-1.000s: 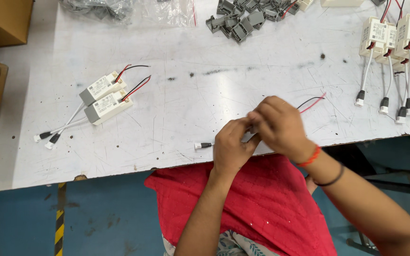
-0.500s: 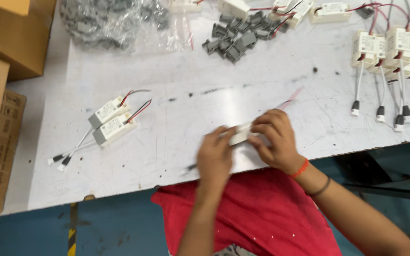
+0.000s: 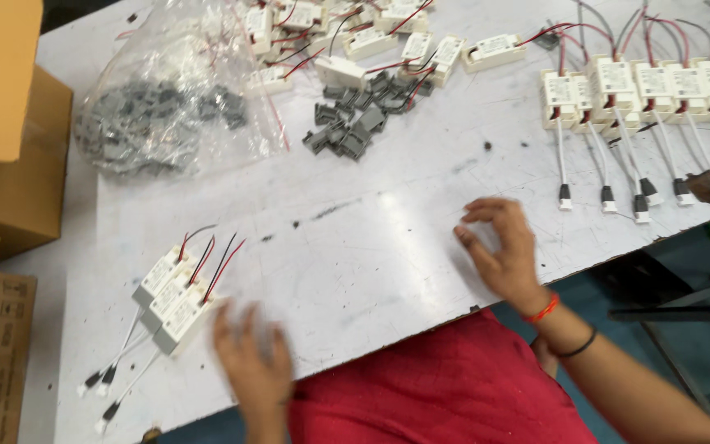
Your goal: The person assembles small white electronic modules by attaching gray plastic clips to their sides. They pick up a module, align the clip, press it into place, and set the finished unit aside. The process is repeated for several units on a white workbench.
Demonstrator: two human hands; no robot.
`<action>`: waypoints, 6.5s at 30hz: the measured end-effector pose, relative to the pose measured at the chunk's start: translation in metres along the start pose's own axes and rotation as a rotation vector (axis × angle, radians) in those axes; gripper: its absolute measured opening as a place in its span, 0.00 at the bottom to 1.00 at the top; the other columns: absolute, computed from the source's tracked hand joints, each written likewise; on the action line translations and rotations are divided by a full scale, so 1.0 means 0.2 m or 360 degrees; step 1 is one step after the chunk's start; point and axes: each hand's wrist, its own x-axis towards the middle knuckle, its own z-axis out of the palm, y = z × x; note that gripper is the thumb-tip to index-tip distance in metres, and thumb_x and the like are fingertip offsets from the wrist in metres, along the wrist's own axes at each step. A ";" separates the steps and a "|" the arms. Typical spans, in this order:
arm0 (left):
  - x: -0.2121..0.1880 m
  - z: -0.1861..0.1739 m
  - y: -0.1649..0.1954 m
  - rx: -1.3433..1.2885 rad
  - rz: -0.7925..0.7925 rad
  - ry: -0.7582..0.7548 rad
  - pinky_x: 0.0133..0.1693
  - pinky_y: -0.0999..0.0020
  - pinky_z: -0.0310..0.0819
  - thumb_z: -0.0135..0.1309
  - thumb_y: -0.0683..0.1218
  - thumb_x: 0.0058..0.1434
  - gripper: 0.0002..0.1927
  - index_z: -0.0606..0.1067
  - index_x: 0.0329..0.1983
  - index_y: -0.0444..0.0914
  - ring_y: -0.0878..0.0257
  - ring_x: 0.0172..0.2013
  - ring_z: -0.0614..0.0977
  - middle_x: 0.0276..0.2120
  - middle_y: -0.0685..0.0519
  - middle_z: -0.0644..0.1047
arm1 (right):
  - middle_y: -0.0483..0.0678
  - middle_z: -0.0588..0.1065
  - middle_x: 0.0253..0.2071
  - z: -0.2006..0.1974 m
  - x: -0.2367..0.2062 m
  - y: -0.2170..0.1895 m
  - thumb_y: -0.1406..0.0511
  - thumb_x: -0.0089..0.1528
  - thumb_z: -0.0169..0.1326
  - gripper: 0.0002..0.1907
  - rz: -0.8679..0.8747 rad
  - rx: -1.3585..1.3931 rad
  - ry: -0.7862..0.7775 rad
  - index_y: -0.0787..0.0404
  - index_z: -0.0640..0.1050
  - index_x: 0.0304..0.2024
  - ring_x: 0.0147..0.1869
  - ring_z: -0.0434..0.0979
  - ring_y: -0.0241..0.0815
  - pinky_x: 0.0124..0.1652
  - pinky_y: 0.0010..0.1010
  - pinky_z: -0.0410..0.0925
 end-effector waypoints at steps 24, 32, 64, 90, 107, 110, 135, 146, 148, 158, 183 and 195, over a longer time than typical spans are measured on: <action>0.23 0.35 0.38 -0.0249 0.0263 -0.0589 0.65 0.49 0.57 0.64 0.68 0.51 0.40 0.76 0.60 0.39 0.48 0.65 0.71 0.59 0.48 0.76 | 0.59 0.66 0.68 0.12 0.16 -0.04 0.48 0.60 0.58 0.26 0.0055 -0.1138 -0.0487 0.51 0.81 0.56 0.59 0.68 0.60 0.50 0.56 0.61; 0.19 0.41 0.36 -0.0348 0.0109 -0.0593 0.67 0.49 0.57 0.62 0.75 0.47 0.53 0.69 0.67 0.37 0.46 0.66 0.70 0.62 0.41 0.74 | 0.66 0.65 0.71 -0.03 0.25 -0.01 0.72 0.64 0.53 0.21 -0.0104 -0.0649 -0.0159 0.60 0.81 0.60 0.65 0.66 0.65 0.63 0.52 0.63; 0.46 0.46 0.23 -0.0490 -0.0104 -0.0236 0.52 0.63 0.68 0.64 0.50 0.59 0.11 0.83 0.40 0.40 0.58 0.42 0.81 0.39 0.54 0.84 | 0.50 0.75 0.45 0.57 0.83 0.00 0.70 0.54 0.61 0.18 -0.0698 -0.0449 -0.0950 0.58 0.83 0.48 0.45 0.78 0.53 0.42 0.42 0.73; -0.07 0.41 0.91 -0.0011 0.0165 -0.0492 0.62 0.29 0.39 0.54 0.81 0.45 0.62 0.61 0.71 0.35 0.36 0.72 0.48 0.73 0.36 0.51 | 0.50 0.79 0.42 -0.31 0.04 0.42 0.67 0.63 0.66 0.09 0.0208 -0.0150 -0.0130 0.65 0.79 0.40 0.37 0.79 0.35 0.38 0.28 0.73; 0.35 0.75 0.16 -0.0087 0.1113 -0.0408 0.50 0.44 0.74 0.64 0.62 0.43 0.30 0.78 0.49 0.46 0.47 0.50 0.79 0.52 0.47 0.77 | 0.45 0.77 0.45 -0.34 0.07 0.20 0.65 0.59 0.66 0.08 0.0026 -0.0164 -0.0081 0.57 0.77 0.34 0.48 0.78 0.45 0.42 0.33 0.73; 0.14 0.78 0.29 -0.0524 0.0766 -0.0274 0.45 0.56 0.80 0.66 0.47 0.50 0.13 0.78 0.38 0.44 0.52 0.39 0.83 0.37 0.49 0.80 | 0.47 0.76 0.45 -0.34 0.05 0.23 0.68 0.57 0.65 0.09 0.0266 0.0022 -0.0037 0.60 0.77 0.36 0.46 0.79 0.42 0.39 0.28 0.75; 0.16 0.43 0.62 -0.0611 0.0306 -0.0424 0.40 0.62 0.72 0.64 0.49 0.58 0.06 0.85 0.35 0.44 0.58 0.36 0.79 0.32 0.57 0.81 | 0.49 0.80 0.46 -0.37 0.14 0.14 0.72 0.70 0.56 0.08 0.0640 0.0705 0.0223 0.70 0.79 0.51 0.51 0.80 0.34 0.54 0.24 0.72; 0.18 0.43 0.63 -0.0618 0.0271 -0.0458 0.38 0.62 0.72 0.65 0.50 0.56 0.07 0.84 0.30 0.43 0.58 0.33 0.79 0.30 0.57 0.81 | 0.53 0.78 0.51 -0.62 0.08 0.31 0.69 0.54 0.67 0.21 0.0117 -0.0379 -0.0540 0.66 0.80 0.49 0.51 0.78 0.45 0.46 0.32 0.72; 0.17 0.43 0.63 -0.0637 0.0290 -0.0484 0.38 0.62 0.71 0.66 0.50 0.55 0.06 0.83 0.29 0.43 0.58 0.33 0.78 0.29 0.57 0.81 | 0.52 0.79 0.45 -0.60 0.08 0.29 0.69 0.52 0.69 0.21 0.0237 -0.0423 -0.0553 0.64 0.81 0.49 0.48 0.78 0.45 0.45 0.32 0.72; 0.16 0.46 0.61 -0.0676 0.0331 -0.0478 0.39 0.63 0.70 0.68 0.52 0.53 0.09 0.82 0.24 0.44 0.60 0.32 0.78 0.26 0.60 0.80 | 0.42 0.76 0.28 -0.42 -0.01 -0.19 0.69 0.61 0.62 0.09 0.0856 0.0347 -0.0313 0.60 0.76 0.42 0.29 0.72 0.28 0.27 0.23 0.65; 0.17 0.44 0.63 -0.0738 0.0282 -0.0480 0.38 0.63 0.70 0.66 0.52 0.54 0.08 0.82 0.25 0.45 0.60 0.30 0.78 0.25 0.59 0.79 | 0.46 0.79 0.50 -0.20 0.16 -0.32 0.63 0.51 0.67 0.16 -0.0440 -0.0068 -0.1125 0.57 0.82 0.41 0.51 0.78 0.50 0.48 0.35 0.73; 0.17 0.44 0.62 -0.0712 0.0329 -0.0493 0.36 0.62 0.68 0.67 0.53 0.53 0.11 0.81 0.22 0.44 0.59 0.29 0.78 0.22 0.57 0.77 | 0.48 0.72 0.27 -0.13 0.02 -0.28 0.56 0.51 0.72 0.20 -0.0231 -0.0636 -0.0801 0.60 0.75 0.25 0.33 0.73 0.49 0.33 0.40 0.68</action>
